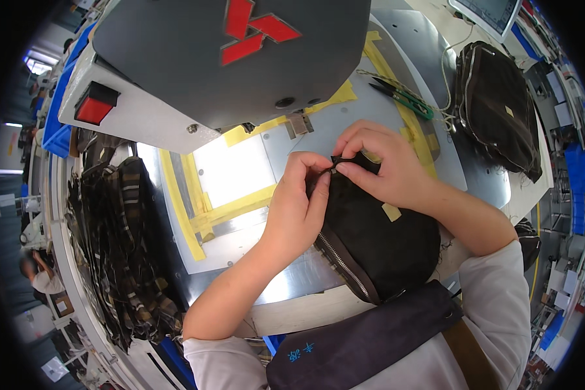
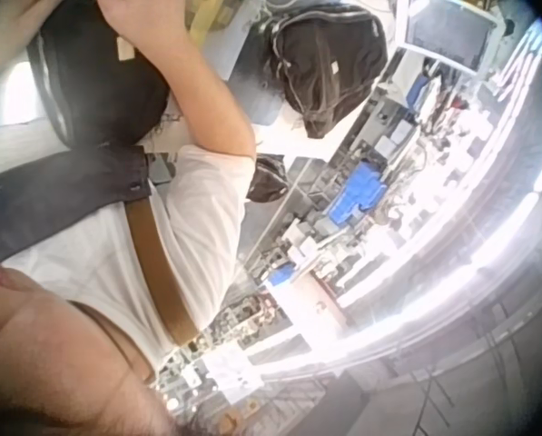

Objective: The person aligns a zipper on a dark fabric bag and sews it using an industrial sewing machine. They repeatedly guide the fabric under the needle, stitch sections, and trim excess thread with scissors. The person also inspects the zipper alignment and the interior of the bag during the process.

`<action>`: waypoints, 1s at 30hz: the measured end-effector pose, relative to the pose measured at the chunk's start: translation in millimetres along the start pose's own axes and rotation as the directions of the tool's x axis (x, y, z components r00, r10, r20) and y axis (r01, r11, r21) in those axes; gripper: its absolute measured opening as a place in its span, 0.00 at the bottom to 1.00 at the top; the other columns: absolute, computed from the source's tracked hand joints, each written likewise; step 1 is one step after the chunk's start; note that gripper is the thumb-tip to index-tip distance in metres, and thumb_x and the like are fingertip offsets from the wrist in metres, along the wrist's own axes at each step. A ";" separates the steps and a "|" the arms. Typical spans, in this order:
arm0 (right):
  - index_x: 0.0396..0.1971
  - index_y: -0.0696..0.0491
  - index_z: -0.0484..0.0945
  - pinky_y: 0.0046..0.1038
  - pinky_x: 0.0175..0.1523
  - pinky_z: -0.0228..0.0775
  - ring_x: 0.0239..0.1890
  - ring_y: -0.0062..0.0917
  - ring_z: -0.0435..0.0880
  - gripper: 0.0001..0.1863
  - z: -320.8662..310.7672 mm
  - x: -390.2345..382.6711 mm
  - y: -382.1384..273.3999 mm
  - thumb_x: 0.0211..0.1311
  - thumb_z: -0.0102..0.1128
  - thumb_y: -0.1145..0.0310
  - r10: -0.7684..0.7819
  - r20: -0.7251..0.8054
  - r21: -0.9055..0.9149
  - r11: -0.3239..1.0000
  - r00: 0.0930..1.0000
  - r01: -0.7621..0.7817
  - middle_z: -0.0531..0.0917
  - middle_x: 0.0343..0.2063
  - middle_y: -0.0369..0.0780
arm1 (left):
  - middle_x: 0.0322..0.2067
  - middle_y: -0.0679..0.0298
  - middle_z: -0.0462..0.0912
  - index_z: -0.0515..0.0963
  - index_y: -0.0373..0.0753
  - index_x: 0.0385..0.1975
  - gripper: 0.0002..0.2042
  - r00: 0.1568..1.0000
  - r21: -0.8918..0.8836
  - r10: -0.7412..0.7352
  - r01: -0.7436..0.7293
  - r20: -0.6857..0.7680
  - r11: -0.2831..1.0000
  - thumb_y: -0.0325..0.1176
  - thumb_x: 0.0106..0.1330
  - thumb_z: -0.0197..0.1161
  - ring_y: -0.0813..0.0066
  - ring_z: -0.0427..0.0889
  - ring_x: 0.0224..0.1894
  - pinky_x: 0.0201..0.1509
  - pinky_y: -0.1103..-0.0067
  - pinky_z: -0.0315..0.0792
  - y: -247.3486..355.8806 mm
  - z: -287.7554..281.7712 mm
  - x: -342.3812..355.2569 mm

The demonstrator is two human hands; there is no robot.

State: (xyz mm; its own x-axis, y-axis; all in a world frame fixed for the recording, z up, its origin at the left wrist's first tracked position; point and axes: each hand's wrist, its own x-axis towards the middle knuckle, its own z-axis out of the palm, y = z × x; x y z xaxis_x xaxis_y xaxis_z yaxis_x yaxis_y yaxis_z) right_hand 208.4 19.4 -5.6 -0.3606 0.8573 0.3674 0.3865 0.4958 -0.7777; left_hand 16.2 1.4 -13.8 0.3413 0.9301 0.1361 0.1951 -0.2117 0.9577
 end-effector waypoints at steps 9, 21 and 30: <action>0.27 0.56 0.73 0.29 0.46 0.71 0.38 0.31 0.80 0.08 1.3 -1.1 -3.4 0.51 0.66 0.77 0.025 -0.010 0.078 0.997 1.000 -0.024 0.80 0.35 0.40 | 0.37 0.65 0.73 0.66 0.37 0.41 0.15 0.999 -0.020 -0.030 0.029 -0.024 0.999 0.18 0.59 0.64 0.80 0.75 0.39 0.46 0.83 0.70 1.4 3.4 2.7; 0.32 0.55 0.76 0.25 0.45 0.72 0.38 0.25 0.80 0.11 -8.9 -0.2 -10.6 0.50 0.70 0.76 0.301 0.207 0.336 0.872 0.931 -0.357 0.79 0.33 0.38 | 0.32 0.63 0.77 0.69 0.37 0.38 0.13 0.999 0.038 0.012 -0.011 -0.029 0.999 0.18 0.57 0.64 0.74 0.82 0.36 0.44 0.80 0.75 5.3 -1.3 -5.2; 0.26 0.54 0.78 0.31 0.40 0.75 0.30 0.27 0.78 0.06 -4.6 -10.4 -14.3 0.45 0.65 0.75 -0.480 0.074 -0.246 0.841 0.874 0.483 0.76 0.26 0.34 | 0.29 0.60 0.76 0.74 0.38 0.38 0.19 0.904 0.282 0.427 -0.414 0.016 0.865 0.15 0.44 0.66 0.64 0.79 0.28 0.28 0.75 0.72 -2.9 -7.6 -1.0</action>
State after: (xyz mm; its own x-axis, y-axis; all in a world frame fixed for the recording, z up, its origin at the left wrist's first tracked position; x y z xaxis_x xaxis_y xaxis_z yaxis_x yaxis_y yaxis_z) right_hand 210.5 3.9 4.1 -0.5638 0.5009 0.6567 0.3593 0.8647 -0.3510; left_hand 8.3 3.4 -14.8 0.4062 0.7456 0.5283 0.2873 -0.6530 0.7007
